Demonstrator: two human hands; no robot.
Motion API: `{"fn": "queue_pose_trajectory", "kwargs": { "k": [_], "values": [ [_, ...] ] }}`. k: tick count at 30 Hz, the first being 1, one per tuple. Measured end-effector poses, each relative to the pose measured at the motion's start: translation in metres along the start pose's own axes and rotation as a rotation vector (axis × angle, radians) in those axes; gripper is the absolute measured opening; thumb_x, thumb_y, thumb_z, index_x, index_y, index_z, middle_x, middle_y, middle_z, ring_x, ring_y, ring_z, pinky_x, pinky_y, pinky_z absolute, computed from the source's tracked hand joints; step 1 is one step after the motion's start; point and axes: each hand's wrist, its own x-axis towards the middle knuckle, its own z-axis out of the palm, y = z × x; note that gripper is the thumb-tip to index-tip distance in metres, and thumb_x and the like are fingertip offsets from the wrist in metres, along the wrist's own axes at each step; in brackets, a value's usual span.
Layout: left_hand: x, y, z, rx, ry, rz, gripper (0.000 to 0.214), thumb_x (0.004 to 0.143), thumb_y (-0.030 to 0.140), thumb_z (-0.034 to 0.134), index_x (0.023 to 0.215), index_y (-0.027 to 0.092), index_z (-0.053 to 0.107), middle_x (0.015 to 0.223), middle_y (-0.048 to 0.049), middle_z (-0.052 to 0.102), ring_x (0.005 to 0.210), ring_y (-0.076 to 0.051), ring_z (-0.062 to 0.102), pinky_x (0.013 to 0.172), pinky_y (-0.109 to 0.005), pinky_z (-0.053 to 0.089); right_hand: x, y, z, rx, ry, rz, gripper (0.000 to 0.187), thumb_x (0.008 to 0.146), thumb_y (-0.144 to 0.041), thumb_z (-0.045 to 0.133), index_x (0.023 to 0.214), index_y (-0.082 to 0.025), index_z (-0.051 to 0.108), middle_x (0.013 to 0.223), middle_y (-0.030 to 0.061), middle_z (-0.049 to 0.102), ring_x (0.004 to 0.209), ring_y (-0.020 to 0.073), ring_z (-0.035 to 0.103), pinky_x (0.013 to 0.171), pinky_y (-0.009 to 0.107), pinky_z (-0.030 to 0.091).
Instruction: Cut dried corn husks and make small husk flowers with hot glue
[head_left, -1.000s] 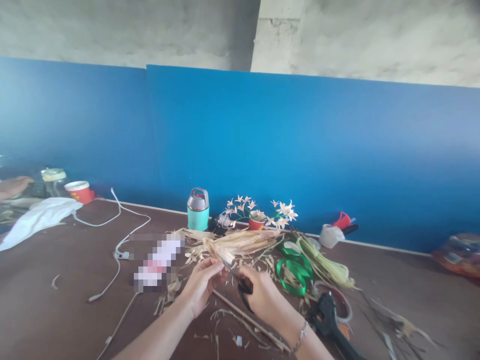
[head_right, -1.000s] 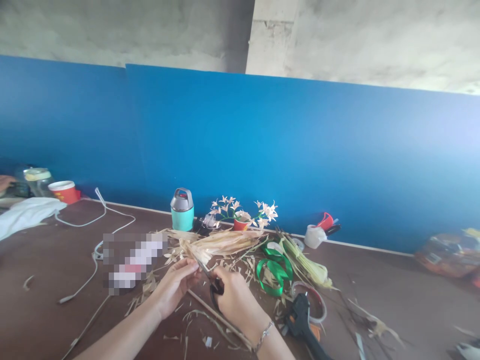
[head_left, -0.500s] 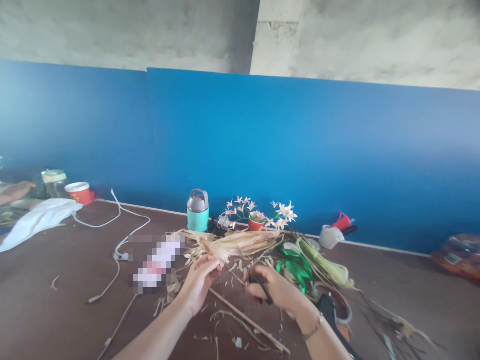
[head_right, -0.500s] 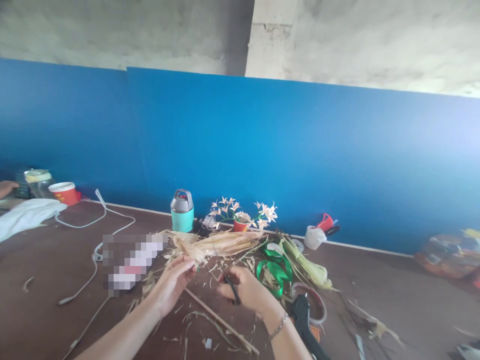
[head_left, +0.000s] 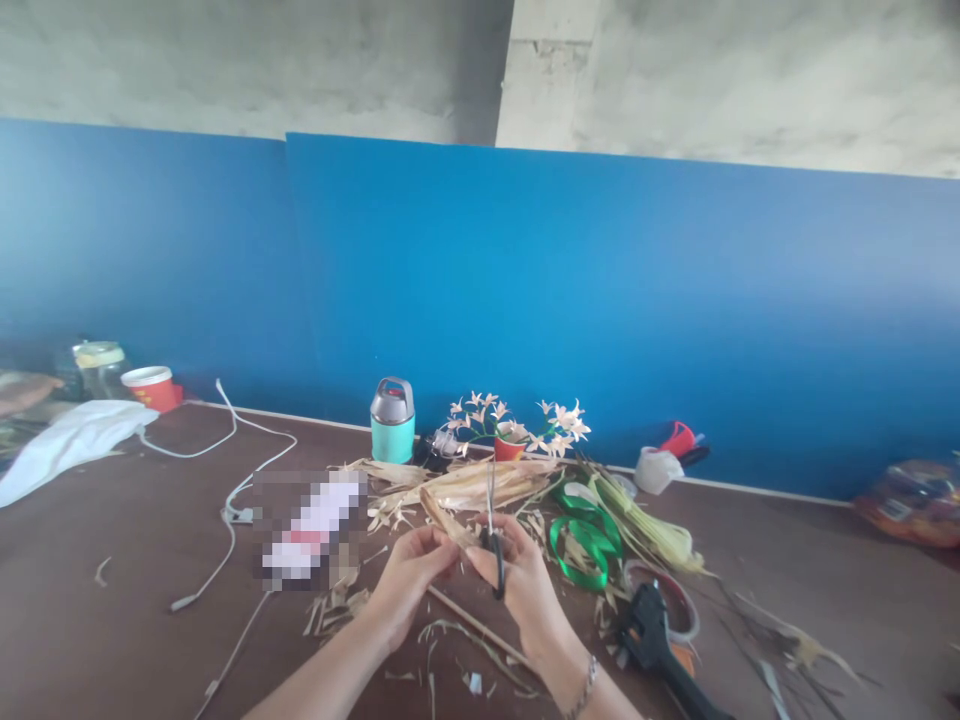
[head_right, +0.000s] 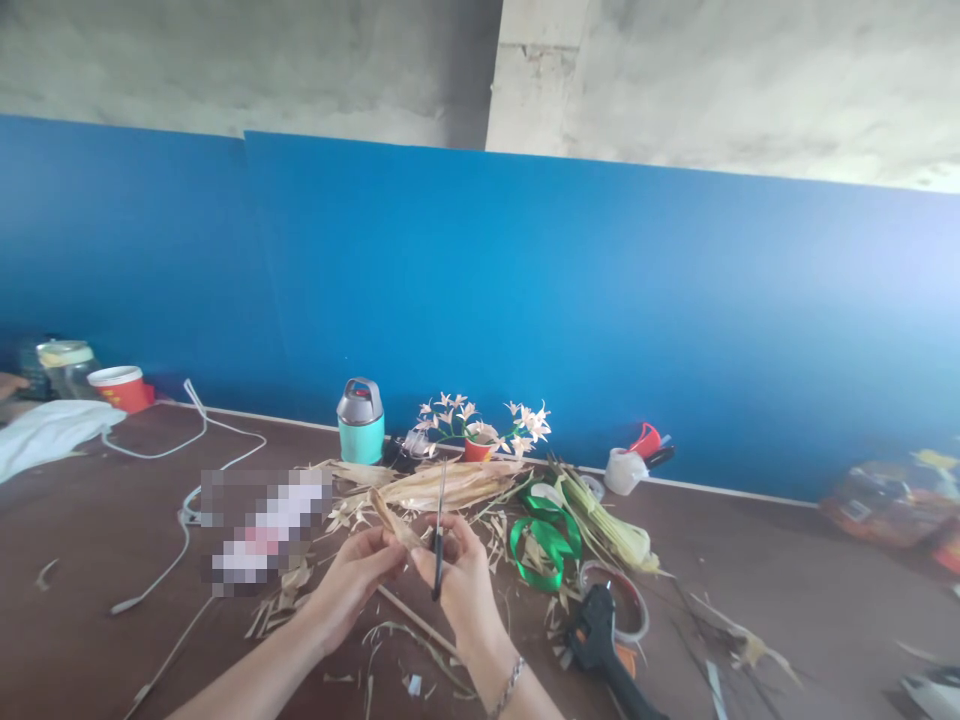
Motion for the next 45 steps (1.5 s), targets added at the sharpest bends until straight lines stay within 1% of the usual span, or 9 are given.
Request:
{"fn": "queue_pose_trajectory", "kwargs": {
  "k": [6,15,19,24,28,32,36,41,45],
  "values": [
    [0.0,-0.001,-0.001,0.033,0.013,0.036,0.023,0.063,0.029,0.074,0.055,0.015,0.057,0.052,0.0009,0.059,0.05,-0.01,0.047,0.053,-0.021,0.032,0.002,0.002,-0.001,0.059,0.01,0.082,0.042,0.05,-0.028,0.08,0.085,-0.018,0.06,0.053,-0.0054,0.055,0.051,0.0117,0.051,0.05,0.022,0.037],
    [0.0,-0.003,0.0,0.048,0.042,0.032,0.021,0.06,0.028,0.074,0.054,0.014,0.06,0.052,0.0014,0.057,0.05,-0.01,0.046,0.053,-0.021,0.033,0.0,-0.002,0.0,0.005,0.133,0.047,0.039,0.052,-0.03,0.076,0.086,-0.018,0.06,0.059,-0.0038,0.056,0.049,0.0111,0.049,0.047,0.022,0.037],
    [0.003,-0.005,-0.004,0.015,0.085,0.056,0.015,0.062,0.027,0.073,0.06,0.014,0.065,0.054,0.0016,0.058,0.049,-0.009,0.044,0.052,-0.021,0.033,0.0,-0.003,0.0,-0.087,0.209,-0.101,0.038,0.058,-0.03,0.073,0.09,-0.019,0.057,0.064,-0.0026,0.055,0.053,0.0116,0.048,0.046,0.021,0.037],
    [0.004,-0.005,-0.005,-0.029,0.082,0.044,0.014,0.062,0.028,0.072,0.061,0.014,0.068,0.056,0.0007,0.06,0.049,-0.009,0.044,0.052,-0.02,0.033,-0.002,0.002,0.001,-0.268,0.1,-0.276,0.032,0.062,-0.031,0.072,0.088,-0.018,0.058,0.077,0.004,0.062,0.068,0.0171,0.056,0.061,0.026,0.046],
    [-0.001,0.0,0.0,0.019,0.002,0.023,0.014,0.061,0.025,0.073,0.068,0.013,0.071,0.058,-0.001,0.061,0.052,-0.01,0.047,0.053,-0.02,0.034,-0.001,0.007,0.002,-0.199,0.052,-0.196,0.035,0.06,-0.032,0.074,0.088,-0.018,0.058,0.072,0.0021,0.061,0.063,0.0155,0.054,0.055,0.024,0.043],
    [-0.004,0.003,0.004,0.042,-0.047,-0.005,0.011,0.061,0.022,0.072,0.064,0.013,0.07,0.056,-0.0001,0.061,0.05,-0.009,0.045,0.051,-0.02,0.032,0.0,0.003,0.001,-0.113,0.063,-0.108,0.034,0.056,-0.029,0.075,0.082,-0.018,0.056,0.058,-0.0049,0.052,0.048,0.0083,0.042,0.045,0.019,0.033],
    [-0.002,0.0,0.0,-0.095,-0.085,-0.077,0.012,0.056,0.019,0.074,0.058,0.012,0.065,0.053,0.0003,0.059,0.049,-0.008,0.046,0.049,-0.019,0.033,0.002,-0.004,-0.004,-0.125,0.032,-0.061,0.033,0.055,-0.025,0.073,0.081,-0.018,0.055,0.057,-0.0065,0.05,0.045,0.0062,0.036,0.041,0.018,0.027],
    [-0.001,0.002,-0.01,-0.358,-0.117,-0.163,0.019,0.053,0.019,0.075,0.059,0.016,0.057,0.051,0.003,0.056,0.043,-0.007,0.046,0.045,-0.019,0.033,0.007,-0.013,-0.014,-0.106,-0.008,-0.009,0.032,0.058,-0.022,0.072,0.085,-0.018,0.056,0.054,-0.008,0.046,0.046,0.0069,0.038,0.042,0.017,0.027],
    [0.004,0.01,-0.017,-0.308,-0.099,-0.085,0.018,0.059,0.021,0.074,0.06,0.015,0.057,0.051,0.0035,0.056,0.04,-0.005,0.042,0.041,-0.018,0.029,0.007,-0.016,-0.018,-0.061,-0.021,0.04,0.035,0.059,-0.023,0.072,0.089,-0.018,0.056,0.058,-0.0057,0.051,0.052,0.0104,0.048,0.045,0.018,0.033]
  ]
}}
